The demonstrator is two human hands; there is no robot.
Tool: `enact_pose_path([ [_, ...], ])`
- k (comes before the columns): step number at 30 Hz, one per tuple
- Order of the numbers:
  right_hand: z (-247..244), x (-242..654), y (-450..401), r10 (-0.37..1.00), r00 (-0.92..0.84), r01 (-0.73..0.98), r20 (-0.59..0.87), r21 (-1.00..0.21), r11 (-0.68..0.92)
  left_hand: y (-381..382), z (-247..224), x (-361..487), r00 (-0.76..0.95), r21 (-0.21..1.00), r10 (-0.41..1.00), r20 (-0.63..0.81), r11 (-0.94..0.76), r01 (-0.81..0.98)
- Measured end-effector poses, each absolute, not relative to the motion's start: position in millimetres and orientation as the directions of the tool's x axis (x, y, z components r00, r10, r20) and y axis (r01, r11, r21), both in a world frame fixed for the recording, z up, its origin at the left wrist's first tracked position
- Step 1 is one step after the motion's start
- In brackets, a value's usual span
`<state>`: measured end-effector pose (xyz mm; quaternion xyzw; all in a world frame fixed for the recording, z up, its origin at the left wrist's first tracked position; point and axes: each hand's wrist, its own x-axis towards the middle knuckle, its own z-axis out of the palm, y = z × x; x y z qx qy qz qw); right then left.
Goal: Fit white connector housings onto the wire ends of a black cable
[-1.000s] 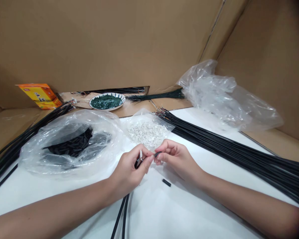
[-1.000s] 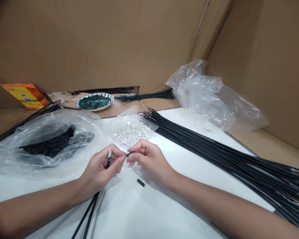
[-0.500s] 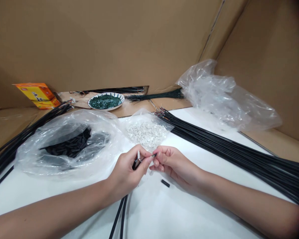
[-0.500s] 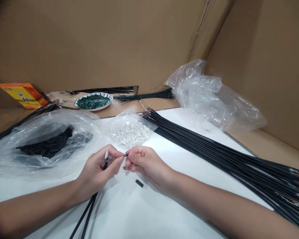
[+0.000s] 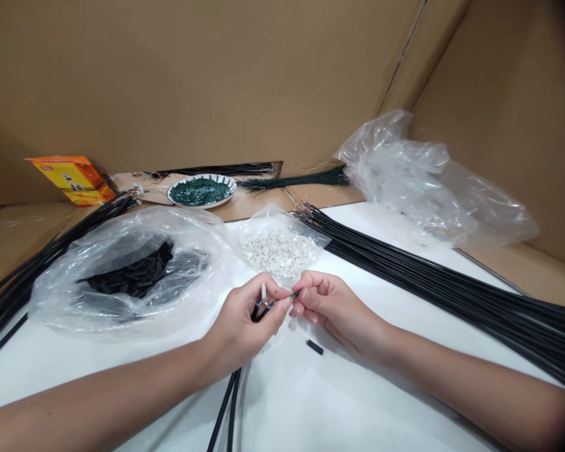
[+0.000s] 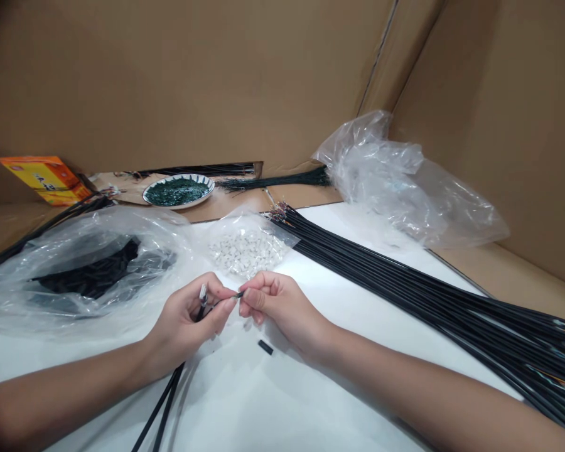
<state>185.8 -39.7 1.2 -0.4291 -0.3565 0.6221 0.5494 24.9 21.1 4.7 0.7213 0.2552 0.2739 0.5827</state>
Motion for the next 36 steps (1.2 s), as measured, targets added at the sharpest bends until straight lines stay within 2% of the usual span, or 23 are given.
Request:
enact_pose_path([
  [5,-0.2,188.4,-38.1,0.996,-0.002,-0.301,-0.086,-0.950,-0.083,23.5,2.9,26.7,0.739,0.991,0.669,0.081,-0.130,0.009],
  [10,-0.2,194.8,-39.1,1.000,0.016,-0.155,0.000,-0.988,0.002,25.1,2.3,26.9,0.750,0.991,0.658,0.066,-0.133,0.029],
  [14,0.8,201.0,-39.9,0.996,0.015,0.072,0.084,-0.994,0.083,25.1,1.5,25.1,0.755,0.989,0.654,0.047,-0.135,0.056],
  [17,3.5,203.2,-40.6,0.991,0.018,0.275,0.134,-0.953,0.124,25.2,0.6,24.7,0.755,0.991,0.655,0.034,-0.118,0.057],
  [19,5.9,203.2,-41.1,0.987,0.020,0.350,0.160,-0.926,0.143,25.2,0.3,24.9,0.758,0.995,0.652,0.018,-0.087,0.052],
  [30,11.7,201.7,-41.8,0.959,-0.021,0.496,0.283,-0.830,0.256,25.1,-0.4,26.1,0.773,1.000,0.635,0.006,0.000,-0.008],
  [36,9.5,200.6,-41.2,0.953,-0.029,0.520,0.302,-0.810,0.272,25.5,-1.5,25.8,0.771,1.000,0.637,-0.021,0.005,0.023],
])
